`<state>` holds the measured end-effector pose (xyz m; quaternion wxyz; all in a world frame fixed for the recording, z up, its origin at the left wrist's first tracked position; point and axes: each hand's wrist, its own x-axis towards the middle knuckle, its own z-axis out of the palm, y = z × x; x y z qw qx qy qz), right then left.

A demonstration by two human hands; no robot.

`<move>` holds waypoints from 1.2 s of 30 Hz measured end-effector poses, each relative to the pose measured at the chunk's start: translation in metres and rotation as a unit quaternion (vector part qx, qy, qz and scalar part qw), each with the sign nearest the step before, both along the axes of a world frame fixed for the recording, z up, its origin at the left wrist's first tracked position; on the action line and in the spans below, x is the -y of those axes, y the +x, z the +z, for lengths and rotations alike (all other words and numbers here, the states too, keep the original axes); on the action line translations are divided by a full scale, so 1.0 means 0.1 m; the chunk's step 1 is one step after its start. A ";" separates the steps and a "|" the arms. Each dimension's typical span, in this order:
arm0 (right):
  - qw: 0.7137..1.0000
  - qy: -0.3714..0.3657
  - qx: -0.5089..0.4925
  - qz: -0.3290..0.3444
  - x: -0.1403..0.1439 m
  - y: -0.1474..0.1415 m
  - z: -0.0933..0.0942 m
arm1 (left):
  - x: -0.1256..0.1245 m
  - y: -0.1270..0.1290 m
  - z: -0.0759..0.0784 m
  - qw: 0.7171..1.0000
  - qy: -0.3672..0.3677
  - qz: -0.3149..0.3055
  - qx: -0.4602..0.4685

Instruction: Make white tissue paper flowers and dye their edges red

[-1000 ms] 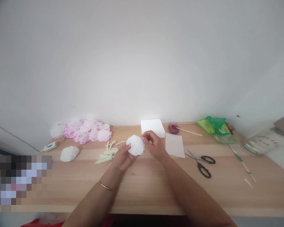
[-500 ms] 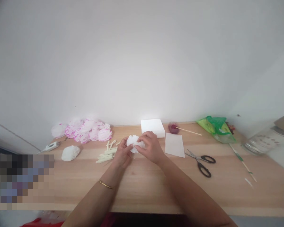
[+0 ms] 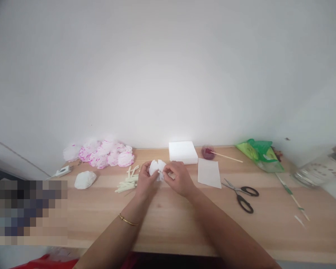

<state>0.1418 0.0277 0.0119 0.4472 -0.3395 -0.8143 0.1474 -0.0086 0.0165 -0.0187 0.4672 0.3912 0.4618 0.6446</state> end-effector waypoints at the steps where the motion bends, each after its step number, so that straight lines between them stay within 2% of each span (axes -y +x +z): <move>1: 1.000 0.004 -0.002 -0.007 0.00 0.00 -0.01 | 0.00 0.00 -0.01 1.000 -0.001 0.010 0.001; 4: 1.000 0.012 0.015 -0.017 0.00 -0.01 -0.05 | 0.00 0.02 -0.02 0.999 -0.008 0.010 0.048; 8: 0.999 -0.007 0.035 -0.024 -0.02 -0.02 -0.09 | 0.03 0.06 0.00 0.985 -0.010 -0.050 0.163; 12: 0.998 -0.044 -0.035 -0.017 -0.04 -0.01 -0.07 | 0.01 0.03 0.03 0.955 -0.019 -0.114 0.272; 15: 0.994 -0.067 -0.082 -0.005 -0.04 0.00 -0.02 | -0.03 -0.02 0.00 0.938 -0.054 -0.135 0.316; 21: 0.991 -0.068 -0.111 0.001 -0.04 0.01 0.01 | -0.04 0.01 -0.05 0.949 -0.045 -0.127 0.284; 27: 0.992 -0.065 -0.110 -0.003 -0.04 -0.01 -0.03 | 0.02 0.06 0.02 0.959 -0.048 -0.142 0.241; 31: 0.992 -0.055 -0.112 0.008 -0.05 0.01 -0.02 | 0.04 0.06 0.07 0.976 -0.048 -0.128 0.167; 36: 0.987 -0.053 -0.146 -0.046 -0.06 0.10 0.05 | 0.01 0.01 0.04 0.990 -0.051 -0.085 0.102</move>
